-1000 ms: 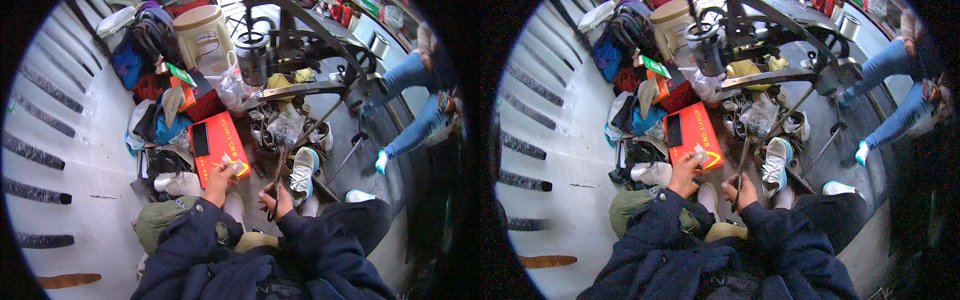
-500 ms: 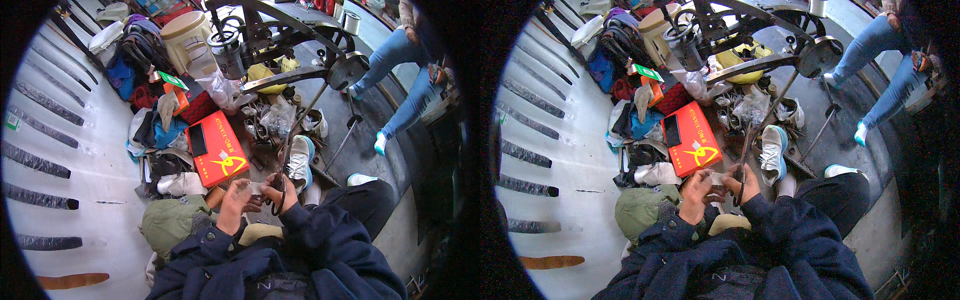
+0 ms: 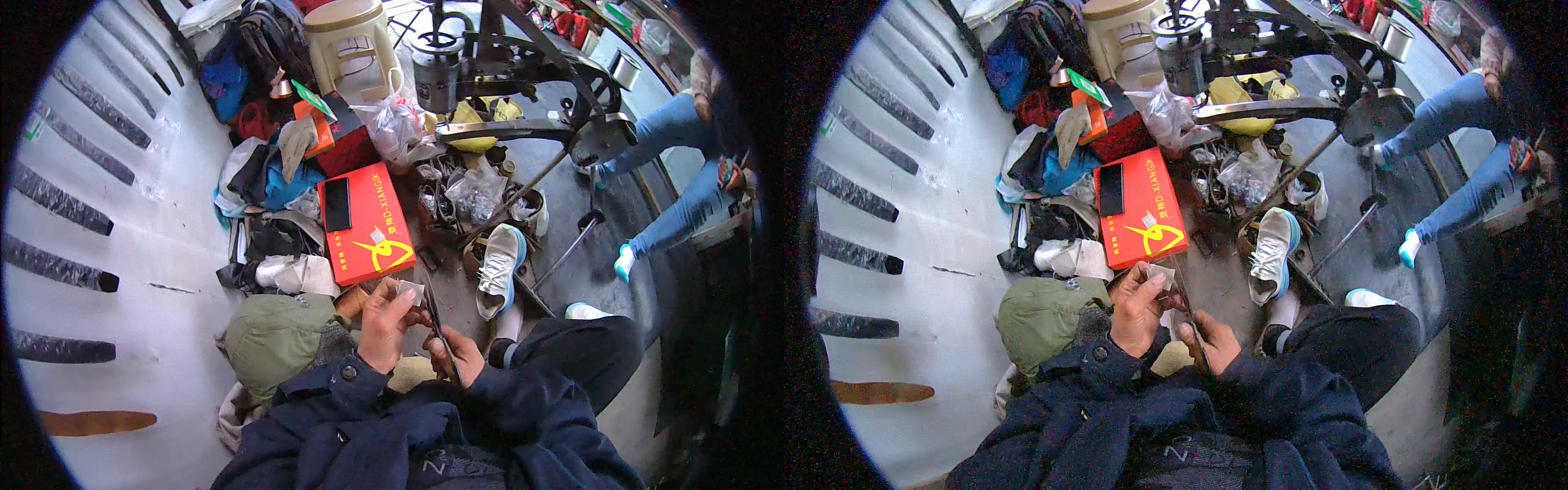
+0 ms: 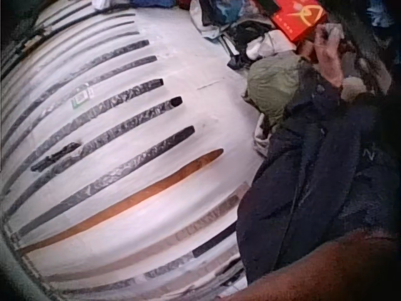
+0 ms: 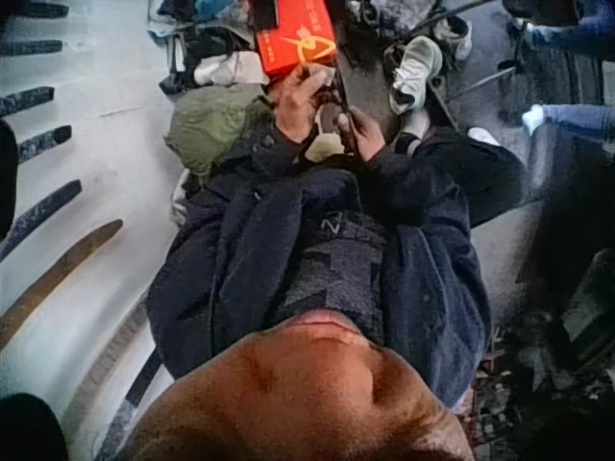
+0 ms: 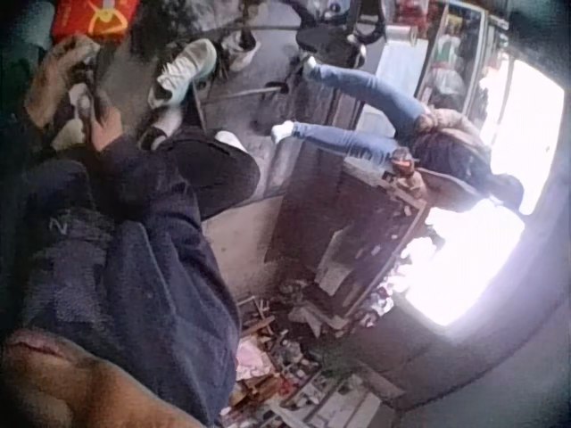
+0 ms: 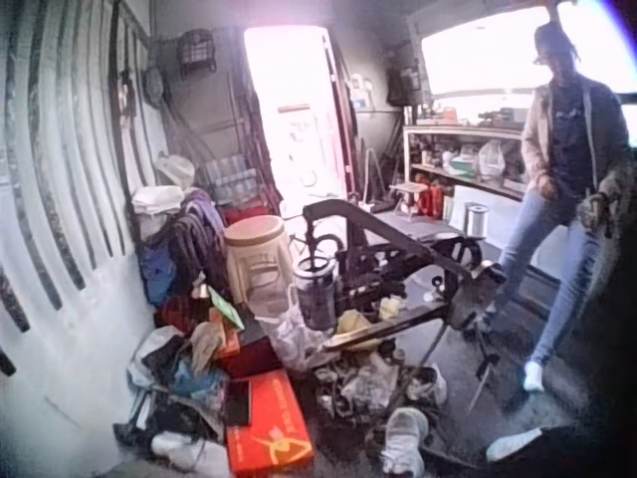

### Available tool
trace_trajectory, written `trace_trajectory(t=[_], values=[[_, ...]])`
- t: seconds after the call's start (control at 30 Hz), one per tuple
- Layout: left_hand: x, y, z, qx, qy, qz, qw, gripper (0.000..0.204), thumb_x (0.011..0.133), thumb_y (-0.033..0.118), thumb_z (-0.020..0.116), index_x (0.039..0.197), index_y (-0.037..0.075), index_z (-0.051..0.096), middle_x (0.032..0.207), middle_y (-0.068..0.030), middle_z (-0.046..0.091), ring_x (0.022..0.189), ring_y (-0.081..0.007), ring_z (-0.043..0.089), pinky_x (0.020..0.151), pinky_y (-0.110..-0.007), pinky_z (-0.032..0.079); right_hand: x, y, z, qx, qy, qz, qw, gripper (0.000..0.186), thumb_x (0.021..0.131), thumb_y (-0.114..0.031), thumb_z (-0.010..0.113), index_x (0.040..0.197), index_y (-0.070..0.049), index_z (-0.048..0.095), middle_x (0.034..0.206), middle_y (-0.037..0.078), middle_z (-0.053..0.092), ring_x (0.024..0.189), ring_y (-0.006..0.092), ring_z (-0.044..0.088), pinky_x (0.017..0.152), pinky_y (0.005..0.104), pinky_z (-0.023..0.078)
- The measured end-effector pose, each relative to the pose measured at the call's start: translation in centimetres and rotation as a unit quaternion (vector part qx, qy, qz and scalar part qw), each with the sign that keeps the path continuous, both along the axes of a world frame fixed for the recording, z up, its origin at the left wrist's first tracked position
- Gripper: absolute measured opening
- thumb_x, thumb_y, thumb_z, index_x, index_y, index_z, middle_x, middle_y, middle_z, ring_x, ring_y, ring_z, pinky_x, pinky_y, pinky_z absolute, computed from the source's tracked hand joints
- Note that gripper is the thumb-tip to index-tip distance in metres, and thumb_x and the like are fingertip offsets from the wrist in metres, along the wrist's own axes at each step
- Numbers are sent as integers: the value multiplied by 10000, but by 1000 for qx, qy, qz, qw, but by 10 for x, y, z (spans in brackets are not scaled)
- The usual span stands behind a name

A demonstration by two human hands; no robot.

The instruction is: The person uses a sewing machine to stitch a white sneaker, then removes it and trims excess thread with scissors. They handle a small white fabric piece, cut it, and reposition the sneaker on the machine to continue stitching.

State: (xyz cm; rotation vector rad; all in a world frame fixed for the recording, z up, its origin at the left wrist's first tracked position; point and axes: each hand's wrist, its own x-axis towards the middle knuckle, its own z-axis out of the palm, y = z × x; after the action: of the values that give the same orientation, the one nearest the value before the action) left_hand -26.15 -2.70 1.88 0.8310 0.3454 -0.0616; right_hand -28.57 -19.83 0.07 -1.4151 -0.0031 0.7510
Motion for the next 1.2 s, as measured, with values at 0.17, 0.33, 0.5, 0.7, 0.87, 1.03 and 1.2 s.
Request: trace_trajectory(t=[0.17,0.33,0.5,0.7,0.87,1.03,1.2], values=[[1,3,-3,4,0,-12,1000,135,956,84,591,1086,119,601,1007,-42,688,871,-175,671,736,-355,567,1,3,-1,-23,-58,16,998,500,1006,-454,572,1253,-20,582,771,55,599,720,120,543,658,304,452],[2,3,-10,24,2,0,1000,87,959,84,589,1042,108,586,978,-51,687,827,-172,675,716,-342,570,5,6,-1,-23,-70,17,997,540,1008,-440,572,1348,-21,554,805,74,614,770,126,549,710,313,467],[3,2,-16,30,-5,-4,1000,53,959,94,599,1002,98,569,950,-54,683,789,-167,674,718,-337,567,8,3,-3,-64,-42,33,997,527,1009,-433,575,1328,-14,563,800,67,600,794,130,539,740,318,471],[6,3,-18,42,2,-14,999,62,959,109,610,1008,87,579,926,-51,679,773,-159,666,709,-329,559,11,1,-7,-90,-54,41,994,542,1001,-444,594,1319,-6,571,806,69,602,800,121,530,747,314,470],[7,3,-16,21,11,-12,1000,76,960,133,611,1010,84,583,928,-51,674,761,-160,657,697,-318,547,10,2,-4,-59,-69,26,996,554,1003,-436,594,1318,19,563,870,83,642,848,130,557,774,314,477],[8,5,-12,7,9,3,1000,99,973,166,589,972,67,585,892,-49,644,745,-145,637,677,-297,537,13,2,5,-80,-80,48,992,508,1000,-419,606,1218,39,604,869,103,667,849,123,585,756,316,488],[9,10,-14,-10,7,-30,999,105,979,163,576,965,59,578,871,-57,633,738,-146,632,664,-297,541,17,0,18,-127,-70,66,987,406,979,-351,655,1044,49,639,766,101,662,753,113,592,682,312,498]])
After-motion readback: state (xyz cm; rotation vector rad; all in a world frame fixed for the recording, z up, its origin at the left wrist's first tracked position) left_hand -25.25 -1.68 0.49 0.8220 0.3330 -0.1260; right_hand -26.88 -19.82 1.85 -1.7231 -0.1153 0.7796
